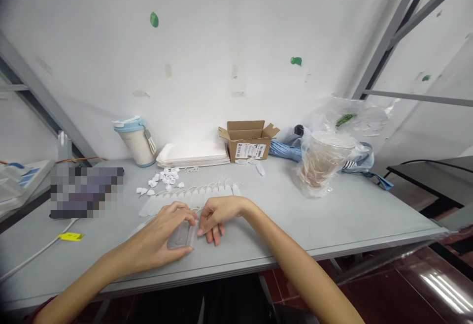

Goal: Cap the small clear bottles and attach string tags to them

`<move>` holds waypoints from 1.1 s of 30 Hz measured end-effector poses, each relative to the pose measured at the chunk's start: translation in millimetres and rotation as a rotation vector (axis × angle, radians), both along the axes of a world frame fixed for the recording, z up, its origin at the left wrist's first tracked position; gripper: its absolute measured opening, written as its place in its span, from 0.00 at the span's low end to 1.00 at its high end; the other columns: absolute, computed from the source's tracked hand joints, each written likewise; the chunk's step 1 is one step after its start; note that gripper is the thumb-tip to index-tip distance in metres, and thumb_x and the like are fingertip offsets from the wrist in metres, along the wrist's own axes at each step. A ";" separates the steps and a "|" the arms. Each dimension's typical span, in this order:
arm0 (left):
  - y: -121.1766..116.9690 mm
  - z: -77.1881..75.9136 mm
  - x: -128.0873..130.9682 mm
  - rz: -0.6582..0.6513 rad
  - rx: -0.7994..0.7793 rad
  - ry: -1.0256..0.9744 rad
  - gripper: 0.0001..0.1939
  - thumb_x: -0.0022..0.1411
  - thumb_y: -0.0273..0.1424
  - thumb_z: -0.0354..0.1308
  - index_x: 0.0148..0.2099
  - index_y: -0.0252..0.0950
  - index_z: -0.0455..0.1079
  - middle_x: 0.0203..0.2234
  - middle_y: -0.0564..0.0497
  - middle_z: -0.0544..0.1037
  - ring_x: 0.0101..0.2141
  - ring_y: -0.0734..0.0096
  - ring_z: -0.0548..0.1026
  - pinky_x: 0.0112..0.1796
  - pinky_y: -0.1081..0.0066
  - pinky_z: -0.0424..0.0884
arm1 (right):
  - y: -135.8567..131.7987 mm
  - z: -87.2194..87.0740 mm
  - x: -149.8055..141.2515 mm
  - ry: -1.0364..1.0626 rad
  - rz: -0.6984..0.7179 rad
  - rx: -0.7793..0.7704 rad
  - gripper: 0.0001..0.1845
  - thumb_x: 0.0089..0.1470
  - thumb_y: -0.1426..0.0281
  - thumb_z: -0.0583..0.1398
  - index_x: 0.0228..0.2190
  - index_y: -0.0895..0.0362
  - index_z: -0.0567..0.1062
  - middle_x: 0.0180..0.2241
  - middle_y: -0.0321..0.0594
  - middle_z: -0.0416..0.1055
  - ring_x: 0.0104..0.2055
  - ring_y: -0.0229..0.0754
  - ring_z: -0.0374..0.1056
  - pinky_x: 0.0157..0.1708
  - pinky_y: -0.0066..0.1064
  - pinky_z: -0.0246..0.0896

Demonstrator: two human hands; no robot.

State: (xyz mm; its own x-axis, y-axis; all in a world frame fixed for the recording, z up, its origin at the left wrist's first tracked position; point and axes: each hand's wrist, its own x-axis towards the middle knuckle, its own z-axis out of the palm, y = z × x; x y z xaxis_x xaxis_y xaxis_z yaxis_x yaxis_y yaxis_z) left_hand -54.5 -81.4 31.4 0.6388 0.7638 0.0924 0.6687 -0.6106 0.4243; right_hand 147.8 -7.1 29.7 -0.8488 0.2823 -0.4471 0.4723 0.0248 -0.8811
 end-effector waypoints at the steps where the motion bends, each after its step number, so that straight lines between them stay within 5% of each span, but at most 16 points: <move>1: 0.9 -0.1 0.5 0.004 0.005 0.015 0.15 0.53 0.30 0.59 0.44 0.40 0.64 0.41 0.47 0.70 0.45 0.58 0.65 0.44 0.60 0.67 | -0.1 0.2 -0.1 0.002 -0.010 0.000 0.19 0.42 0.56 0.65 0.24 0.61 0.72 0.20 0.34 0.72 0.19 0.34 0.69 0.20 0.23 0.60; 14: 5.4 1.5 1.6 -0.067 0.068 0.069 0.14 0.56 0.31 0.56 0.46 0.40 0.64 0.45 0.47 0.69 0.49 0.56 0.61 0.49 0.57 0.61 | 0.2 -0.9 -0.5 0.023 -0.006 0.028 0.17 0.44 0.58 0.64 0.27 0.61 0.71 0.19 0.32 0.71 0.17 0.32 0.69 0.15 0.20 0.55; 19: 17.2 5.9 -3.5 -0.059 0.107 0.008 0.16 0.58 0.37 0.56 0.49 0.41 0.64 0.46 0.47 0.70 0.49 0.57 0.62 0.48 0.58 0.63 | 7.5 3.4 7.9 0.124 -0.130 0.081 0.16 0.48 0.59 0.62 0.31 0.60 0.71 0.21 0.34 0.72 0.18 0.34 0.69 0.17 0.22 0.57; 22: 41.3 12.8 -9.9 0.031 0.185 -0.027 0.14 0.61 0.39 0.51 0.47 0.40 0.66 0.44 0.46 0.71 0.48 0.58 0.65 0.46 0.59 0.65 | 25.8 2.6 22.1 0.231 -0.364 0.331 0.12 0.54 0.63 0.57 0.34 0.60 0.71 0.26 0.37 0.74 0.21 0.35 0.70 0.22 0.26 0.62; 24: 66.2 15.8 -15.6 0.110 0.241 -0.018 0.13 0.62 0.38 0.49 0.44 0.39 0.67 0.42 0.47 0.73 0.47 0.57 0.66 0.45 0.58 0.66 | 43.3 -1.6 36.1 0.181 -0.656 0.698 0.11 0.58 0.67 0.52 0.35 0.60 0.71 0.30 0.41 0.75 0.28 0.38 0.72 0.27 0.28 0.64; 26: 95.3 15.6 -20.6 0.177 0.287 0.018 0.13 0.60 0.36 0.48 0.42 0.37 0.69 0.40 0.45 0.75 0.47 0.55 0.67 0.45 0.56 0.66 | 60.9 -8.2 52.3 -0.098 -0.853 1.155 0.10 0.56 0.75 0.52 0.37 0.60 0.73 0.37 0.46 0.74 0.40 0.43 0.71 0.38 0.33 0.64; 28: 123.7 11.4 -23.1 0.220 0.307 0.105 0.13 0.58 0.31 0.47 0.39 0.36 0.71 0.38 0.43 0.77 0.47 0.53 0.68 0.47 0.56 0.65 | 74.8 -15.6 67.7 -0.205 -0.903 1.252 0.15 0.54 0.80 0.51 0.41 0.63 0.73 0.47 0.55 0.69 0.52 0.50 0.63 0.48 0.39 0.59; 33: 166.9 -7.0 -14.1 0.254 0.283 0.180 0.15 0.53 0.23 0.47 0.36 0.35 0.75 0.38 0.42 0.78 0.45 0.51 0.70 0.45 0.59 0.66 | 88.3 -29.9 86.4 -0.522 -0.789 1.379 0.20 0.57 0.76 0.51 0.51 0.59 0.69 0.54 0.52 0.64 0.56 0.53 0.57 0.50 0.41 0.55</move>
